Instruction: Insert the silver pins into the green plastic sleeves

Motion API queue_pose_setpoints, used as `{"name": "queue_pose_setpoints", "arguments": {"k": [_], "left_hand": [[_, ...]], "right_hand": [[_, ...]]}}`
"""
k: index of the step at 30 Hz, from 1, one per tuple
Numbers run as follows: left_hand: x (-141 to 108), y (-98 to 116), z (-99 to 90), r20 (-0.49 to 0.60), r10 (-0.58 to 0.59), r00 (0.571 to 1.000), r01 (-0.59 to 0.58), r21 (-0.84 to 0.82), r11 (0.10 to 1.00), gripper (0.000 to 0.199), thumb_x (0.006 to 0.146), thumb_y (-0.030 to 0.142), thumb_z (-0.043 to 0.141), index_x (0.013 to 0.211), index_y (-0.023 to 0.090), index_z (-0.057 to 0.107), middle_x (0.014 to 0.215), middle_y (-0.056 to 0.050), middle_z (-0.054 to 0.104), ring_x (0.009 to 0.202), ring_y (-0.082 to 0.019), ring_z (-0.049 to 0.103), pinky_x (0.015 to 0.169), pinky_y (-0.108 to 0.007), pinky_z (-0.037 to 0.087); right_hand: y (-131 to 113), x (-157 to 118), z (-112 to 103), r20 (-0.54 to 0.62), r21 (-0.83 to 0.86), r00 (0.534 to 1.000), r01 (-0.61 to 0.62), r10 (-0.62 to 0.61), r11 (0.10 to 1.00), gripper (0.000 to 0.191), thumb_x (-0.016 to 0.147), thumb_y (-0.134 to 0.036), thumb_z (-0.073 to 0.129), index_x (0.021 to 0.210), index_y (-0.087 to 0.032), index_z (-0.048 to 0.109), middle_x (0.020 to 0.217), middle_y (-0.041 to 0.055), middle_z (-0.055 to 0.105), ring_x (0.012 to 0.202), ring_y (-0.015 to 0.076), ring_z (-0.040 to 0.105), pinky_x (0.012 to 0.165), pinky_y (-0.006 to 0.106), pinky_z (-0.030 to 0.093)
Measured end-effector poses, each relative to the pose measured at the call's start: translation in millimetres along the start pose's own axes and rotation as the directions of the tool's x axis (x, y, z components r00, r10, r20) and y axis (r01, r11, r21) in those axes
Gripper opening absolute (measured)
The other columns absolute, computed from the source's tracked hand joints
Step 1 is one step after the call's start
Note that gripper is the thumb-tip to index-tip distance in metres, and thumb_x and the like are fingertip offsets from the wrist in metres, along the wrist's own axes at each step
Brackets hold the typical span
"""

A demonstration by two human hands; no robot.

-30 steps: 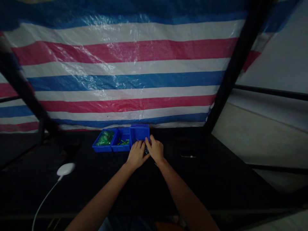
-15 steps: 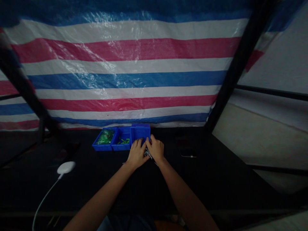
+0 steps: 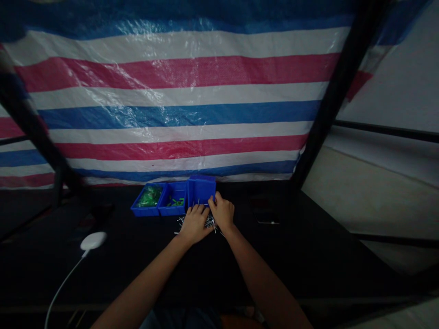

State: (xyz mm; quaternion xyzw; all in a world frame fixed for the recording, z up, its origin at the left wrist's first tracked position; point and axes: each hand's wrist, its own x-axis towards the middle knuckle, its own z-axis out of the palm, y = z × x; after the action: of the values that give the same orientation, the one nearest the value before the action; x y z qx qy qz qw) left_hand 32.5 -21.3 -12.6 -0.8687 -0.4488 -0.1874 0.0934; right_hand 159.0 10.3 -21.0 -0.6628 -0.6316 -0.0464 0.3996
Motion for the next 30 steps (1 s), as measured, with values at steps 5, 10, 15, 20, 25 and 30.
{"name": "queue_pose_setpoints", "arguments": {"k": [5, 10, 15, 20, 25, 30], "left_hand": [[-1.9, -0.8, -1.2, -0.048, 0.022, 0.999, -0.024, -0.039, 0.999, 0.06, 0.074, 0.057, 0.052, 0.119, 0.018, 0.047, 0.117, -0.013, 0.049, 0.105, -0.029, 0.046, 0.088, -0.044, 0.039], [-1.6, -3.7, 4.9, -0.098, 0.005, 0.995, -0.013, -0.084, 0.996, 0.083, 0.069, 0.063, 0.055, 0.133, 0.016, 0.032, 0.136, -0.019, 0.035, 0.124, -0.033, 0.034, 0.097, -0.048, 0.034], [-1.3, -4.6, 11.9, -0.083, -0.014, 0.996, 0.008, -0.079, 0.997, 0.093, 0.066, 0.068, 0.053, 0.136, 0.012, 0.027, 0.139, -0.022, 0.03, 0.128, -0.036, 0.029, 0.097, -0.051, 0.033], [-2.3, -3.5, 9.6, -0.071, -0.04, 0.997, 0.037, -0.051, 0.998, 0.085, 0.068, 0.069, 0.049, 0.131, 0.013, 0.036, 0.125, -0.019, 0.045, 0.113, -0.034, 0.042, 0.092, -0.049, 0.036], [-3.1, -4.1, 6.5, -0.08, -0.015, 0.997, 0.012, -0.05, 0.999, 0.078, 0.07, 0.068, 0.048, 0.126, 0.014, 0.041, 0.123, -0.018, 0.045, 0.108, -0.032, 0.044, 0.09, -0.047, 0.036], [-2.1, -5.4, 9.4, -0.08, -0.007, 0.997, 0.002, -0.069, 0.998, 0.086, 0.068, 0.071, 0.046, 0.129, 0.012, 0.037, 0.132, -0.02, 0.039, 0.119, -0.033, 0.036, 0.096, -0.048, 0.032]], "right_hand": [[1.2, -0.2, -0.8, -0.019, -0.001, 1.0, 0.024, -0.024, 1.0, 0.025, 0.087, -0.034, 0.04, 0.081, -0.018, 0.058, 0.056, -0.0007, 0.059, 0.046, 0.0096, 0.049, 0.049, 0.021, 0.022], [1.7, -0.8, 0.2, -0.027, -0.023, 0.998, 0.052, -0.052, 0.998, 0.029, 0.089, -0.037, 0.039, 0.083, -0.017, 0.059, 0.059, 0.0009, 0.062, 0.047, 0.0095, 0.052, 0.049, 0.021, 0.023], [3.1, -1.2, 1.7, -0.04, -0.044, 0.994, 0.102, -0.104, 0.994, 0.033, 0.089, -0.04, 0.038, 0.089, -0.016, 0.061, 0.064, 0.0043, 0.065, 0.053, 0.0115, 0.057, 0.051, 0.021, 0.026], [2.7, -1.4, 0.3, -0.042, -0.027, 0.992, 0.118, -0.119, 0.993, 0.033, 0.09, -0.04, 0.037, 0.09, -0.016, 0.061, 0.067, 0.005, 0.066, 0.056, 0.0125, 0.058, 0.052, 0.022, 0.028], [2.7, -1.3, -0.1, -0.055, -0.02, 0.994, 0.094, -0.095, 0.995, 0.034, 0.091, -0.039, 0.036, 0.09, -0.016, 0.061, 0.067, 0.0051, 0.066, 0.055, 0.0125, 0.058, 0.053, 0.022, 0.028], [3.4, -1.8, 0.6, -0.068, -0.03, 0.993, 0.095, -0.097, 0.995, 0.035, 0.091, -0.04, 0.036, 0.091, -0.016, 0.061, 0.066, 0.0053, 0.066, 0.056, 0.0124, 0.058, 0.053, 0.022, 0.028]]}}
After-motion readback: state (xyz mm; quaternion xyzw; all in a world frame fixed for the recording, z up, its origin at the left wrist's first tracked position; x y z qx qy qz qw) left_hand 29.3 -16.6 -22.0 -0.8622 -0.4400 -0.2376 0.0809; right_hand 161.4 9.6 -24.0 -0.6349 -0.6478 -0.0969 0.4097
